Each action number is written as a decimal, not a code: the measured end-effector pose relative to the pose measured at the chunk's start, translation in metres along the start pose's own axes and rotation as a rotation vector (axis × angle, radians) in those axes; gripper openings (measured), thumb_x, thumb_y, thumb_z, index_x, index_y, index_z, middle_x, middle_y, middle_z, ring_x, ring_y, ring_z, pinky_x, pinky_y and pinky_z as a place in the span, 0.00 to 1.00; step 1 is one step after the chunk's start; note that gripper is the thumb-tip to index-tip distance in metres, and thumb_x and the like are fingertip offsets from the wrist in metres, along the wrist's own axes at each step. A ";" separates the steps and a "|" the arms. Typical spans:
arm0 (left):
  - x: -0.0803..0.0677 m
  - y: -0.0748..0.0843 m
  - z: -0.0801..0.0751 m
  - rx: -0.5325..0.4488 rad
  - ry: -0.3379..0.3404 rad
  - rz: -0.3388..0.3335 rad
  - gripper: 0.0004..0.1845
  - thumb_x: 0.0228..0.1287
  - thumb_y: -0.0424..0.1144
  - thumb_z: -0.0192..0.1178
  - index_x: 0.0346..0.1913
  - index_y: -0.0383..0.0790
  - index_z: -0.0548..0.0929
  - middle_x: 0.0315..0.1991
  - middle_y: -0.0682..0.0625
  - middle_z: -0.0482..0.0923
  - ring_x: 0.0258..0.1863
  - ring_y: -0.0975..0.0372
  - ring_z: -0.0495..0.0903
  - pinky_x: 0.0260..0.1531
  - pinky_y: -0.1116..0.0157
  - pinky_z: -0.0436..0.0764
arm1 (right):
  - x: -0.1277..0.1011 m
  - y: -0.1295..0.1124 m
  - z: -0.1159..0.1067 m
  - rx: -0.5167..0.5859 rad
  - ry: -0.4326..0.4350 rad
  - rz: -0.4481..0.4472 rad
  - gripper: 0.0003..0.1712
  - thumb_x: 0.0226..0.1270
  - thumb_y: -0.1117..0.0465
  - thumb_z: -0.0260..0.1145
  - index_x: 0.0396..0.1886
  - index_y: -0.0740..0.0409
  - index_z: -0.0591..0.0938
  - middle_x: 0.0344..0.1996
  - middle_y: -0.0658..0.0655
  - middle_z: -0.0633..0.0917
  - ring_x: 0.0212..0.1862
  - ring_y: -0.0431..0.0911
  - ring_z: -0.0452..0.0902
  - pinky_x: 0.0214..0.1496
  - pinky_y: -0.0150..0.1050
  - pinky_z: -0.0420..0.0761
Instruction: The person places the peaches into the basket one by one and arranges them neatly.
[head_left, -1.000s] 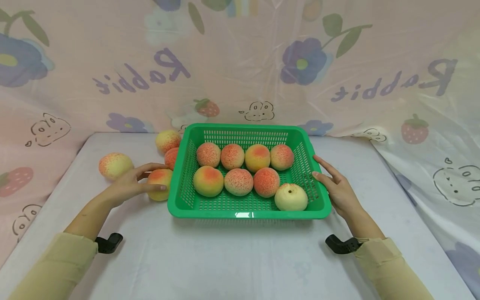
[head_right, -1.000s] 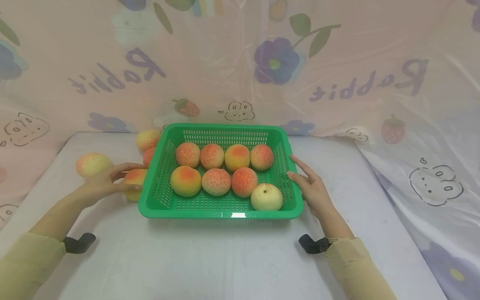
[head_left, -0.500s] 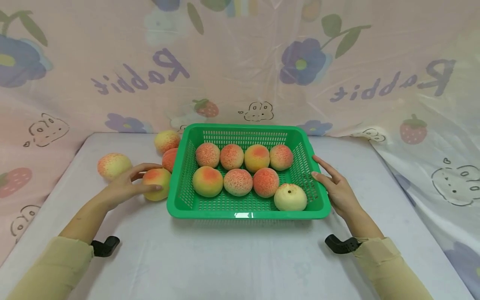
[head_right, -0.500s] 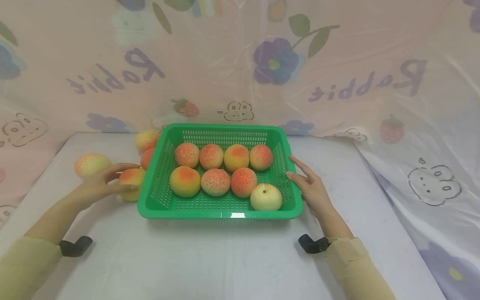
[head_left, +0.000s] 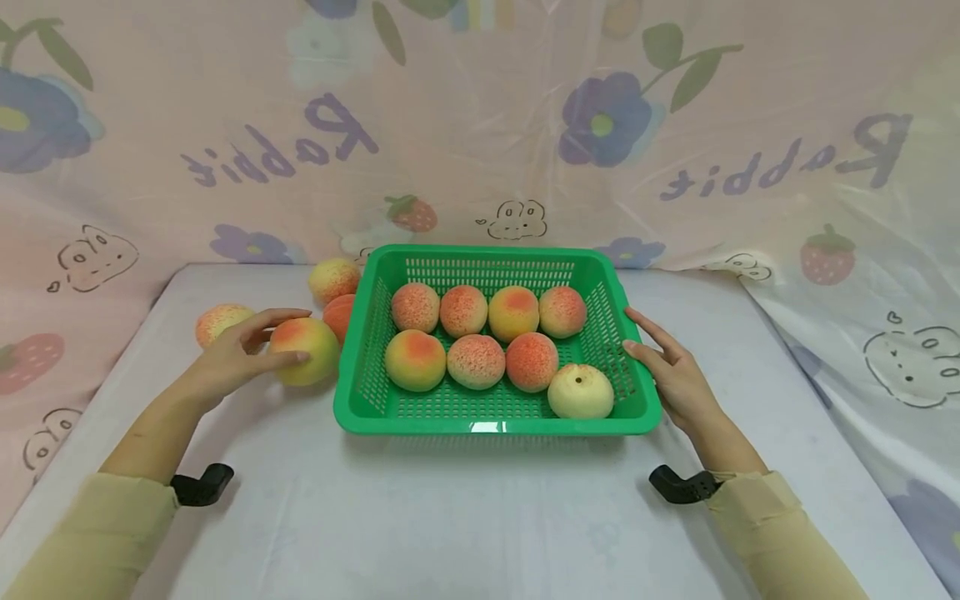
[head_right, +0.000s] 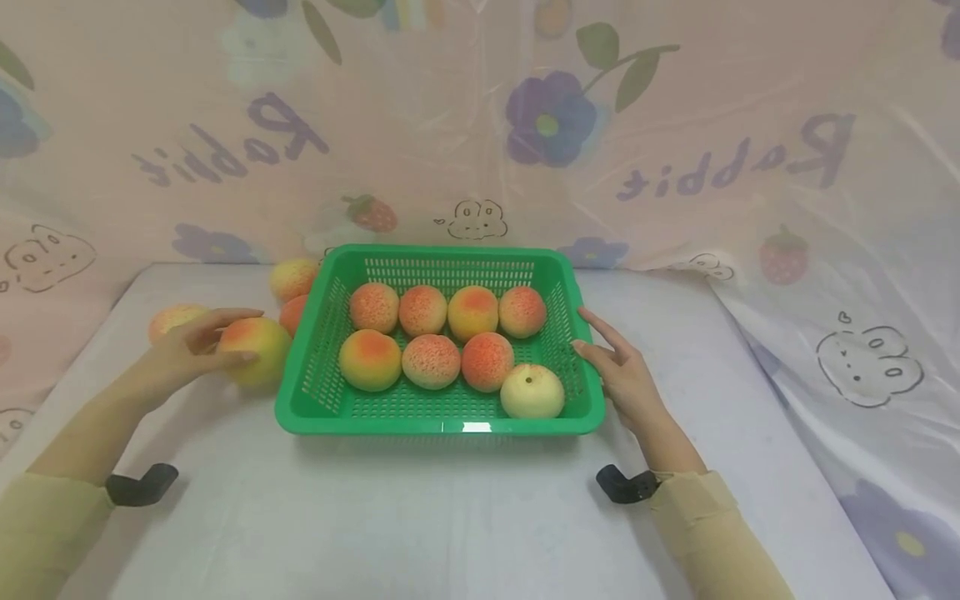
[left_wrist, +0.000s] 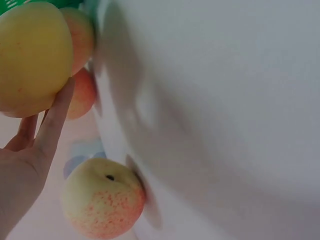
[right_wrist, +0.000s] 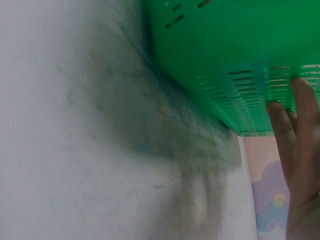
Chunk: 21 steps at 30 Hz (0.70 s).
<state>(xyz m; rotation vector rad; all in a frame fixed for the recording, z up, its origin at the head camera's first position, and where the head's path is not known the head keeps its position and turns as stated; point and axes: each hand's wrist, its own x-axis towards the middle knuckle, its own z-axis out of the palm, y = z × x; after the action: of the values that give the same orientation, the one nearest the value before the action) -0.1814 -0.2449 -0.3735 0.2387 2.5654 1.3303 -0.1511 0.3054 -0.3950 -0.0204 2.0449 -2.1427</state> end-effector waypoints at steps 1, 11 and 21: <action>0.000 0.001 -0.001 0.001 0.004 0.006 0.31 0.63 0.48 0.64 0.68 0.52 0.68 0.62 0.57 0.67 0.67 0.51 0.61 0.58 0.46 0.66 | 0.000 0.000 0.000 -0.001 0.001 -0.001 0.34 0.74 0.58 0.56 0.75 0.41 0.58 0.39 0.46 0.87 0.36 0.40 0.85 0.34 0.35 0.85; -0.005 0.008 -0.010 0.037 0.018 -0.009 0.30 0.64 0.48 0.63 0.68 0.56 0.68 0.61 0.60 0.66 0.60 0.64 0.66 0.49 0.68 0.72 | 0.001 0.000 0.000 0.006 -0.002 0.006 0.34 0.74 0.58 0.57 0.75 0.40 0.58 0.39 0.47 0.87 0.36 0.40 0.85 0.34 0.35 0.84; -0.004 0.037 -0.016 0.056 0.046 0.051 0.28 0.63 0.45 0.65 0.66 0.58 0.70 0.58 0.61 0.71 0.55 0.67 0.68 0.47 0.61 0.70 | 0.000 0.000 0.000 0.006 0.006 -0.001 0.34 0.73 0.58 0.57 0.75 0.40 0.58 0.40 0.46 0.87 0.37 0.39 0.85 0.35 0.34 0.84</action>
<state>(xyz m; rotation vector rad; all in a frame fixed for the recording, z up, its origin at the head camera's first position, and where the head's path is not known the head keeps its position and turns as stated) -0.1812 -0.2372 -0.3343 0.2892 2.6541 1.2977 -0.1508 0.3055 -0.3951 -0.0140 2.0420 -2.1519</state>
